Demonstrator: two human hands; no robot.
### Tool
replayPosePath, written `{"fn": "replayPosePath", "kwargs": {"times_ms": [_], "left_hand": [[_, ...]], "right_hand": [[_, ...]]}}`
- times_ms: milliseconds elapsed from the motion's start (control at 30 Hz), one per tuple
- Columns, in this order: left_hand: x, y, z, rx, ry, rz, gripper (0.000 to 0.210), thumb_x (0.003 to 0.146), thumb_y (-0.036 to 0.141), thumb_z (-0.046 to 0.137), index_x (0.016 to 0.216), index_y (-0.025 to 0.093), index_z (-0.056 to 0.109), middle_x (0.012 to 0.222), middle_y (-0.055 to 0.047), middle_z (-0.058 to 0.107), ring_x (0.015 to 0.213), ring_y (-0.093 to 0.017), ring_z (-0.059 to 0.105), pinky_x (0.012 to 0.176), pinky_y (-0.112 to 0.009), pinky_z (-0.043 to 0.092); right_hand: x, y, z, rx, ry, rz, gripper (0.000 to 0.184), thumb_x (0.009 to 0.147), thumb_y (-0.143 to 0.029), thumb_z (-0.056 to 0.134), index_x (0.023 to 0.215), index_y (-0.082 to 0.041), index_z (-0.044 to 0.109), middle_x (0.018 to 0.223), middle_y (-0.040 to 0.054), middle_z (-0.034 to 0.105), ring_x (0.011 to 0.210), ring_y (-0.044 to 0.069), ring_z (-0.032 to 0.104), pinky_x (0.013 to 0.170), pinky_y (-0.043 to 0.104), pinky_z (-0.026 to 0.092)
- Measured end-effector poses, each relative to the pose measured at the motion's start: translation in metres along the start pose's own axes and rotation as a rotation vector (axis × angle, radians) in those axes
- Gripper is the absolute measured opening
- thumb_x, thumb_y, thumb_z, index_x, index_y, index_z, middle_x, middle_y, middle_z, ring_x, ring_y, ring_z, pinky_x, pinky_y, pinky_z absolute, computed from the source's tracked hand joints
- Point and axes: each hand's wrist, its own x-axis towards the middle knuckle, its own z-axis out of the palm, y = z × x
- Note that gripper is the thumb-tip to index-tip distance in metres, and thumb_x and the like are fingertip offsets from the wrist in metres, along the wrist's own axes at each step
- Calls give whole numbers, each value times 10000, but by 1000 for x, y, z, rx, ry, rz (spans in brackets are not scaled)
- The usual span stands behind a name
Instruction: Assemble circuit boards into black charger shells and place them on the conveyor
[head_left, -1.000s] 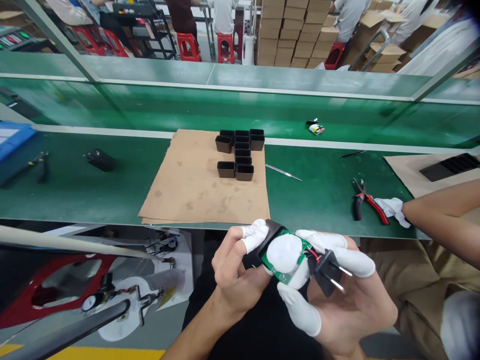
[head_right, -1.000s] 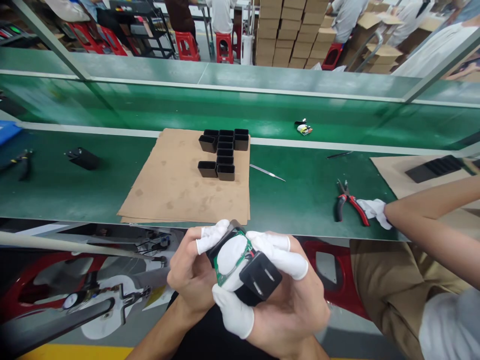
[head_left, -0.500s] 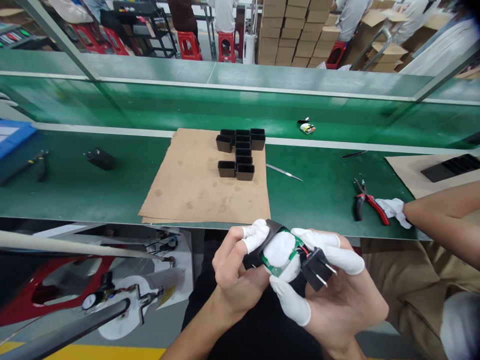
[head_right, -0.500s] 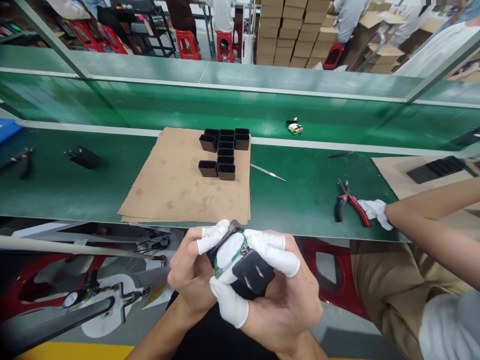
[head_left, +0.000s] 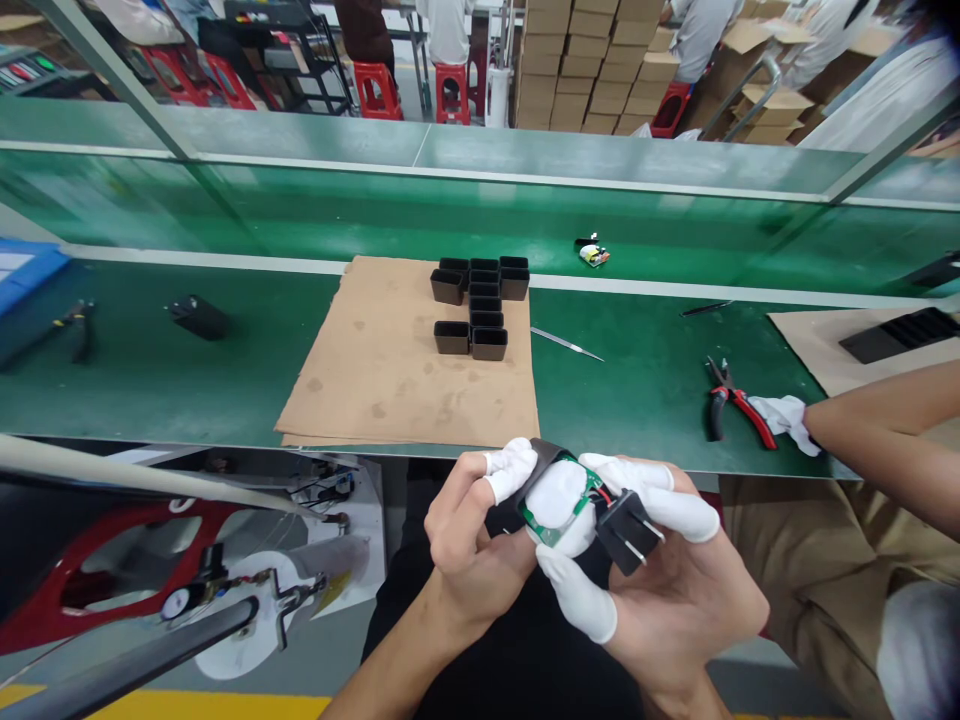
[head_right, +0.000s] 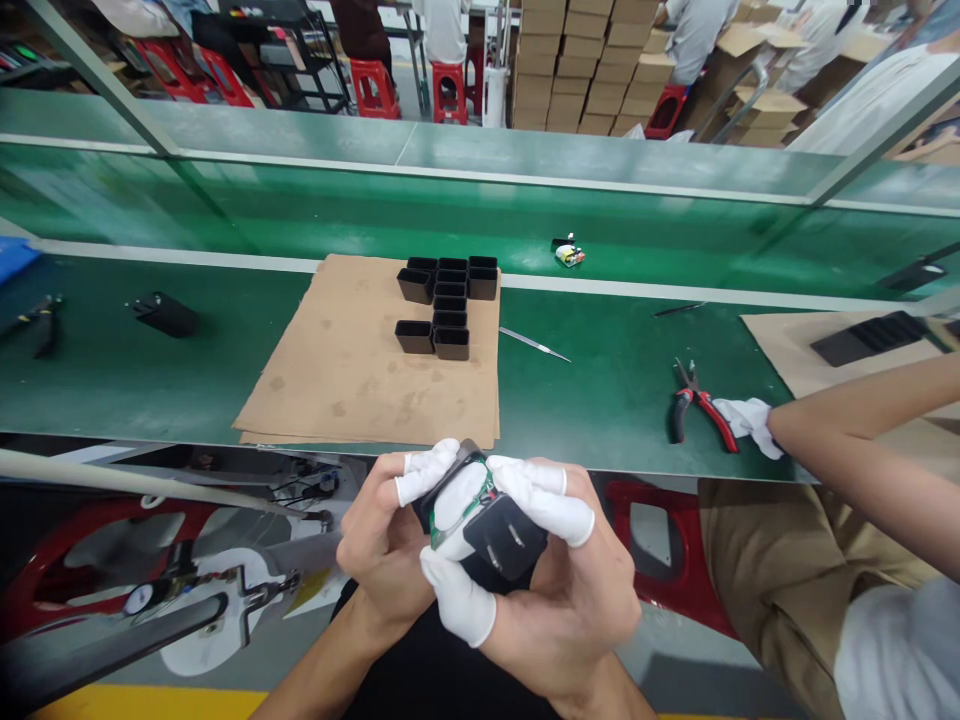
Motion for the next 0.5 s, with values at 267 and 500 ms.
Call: {"fn": "replayPosePath", "kwargs": {"times_ms": [267,500], "left_hand": [[0,1,2,-5,11,5,342,843,126,848,1156,174,720,1042,-67,716,926,-196,736,781,-302,643],[-4,0,3,4,-9,-18,370,832,149,865,1171,195,722,1047,-62,714,931,-198,730,792,-320,649]], "right_hand": [[-3,4,-1,6,-6,3,636,658,-103,926,1222,-199,650,1145,105,715,1017,291,717,773,443,630],[1,7,1,12,-47,31,617,685,-106,914,1223,-219,633,1167,95,685,1033,267,698,811,424,626]]}}
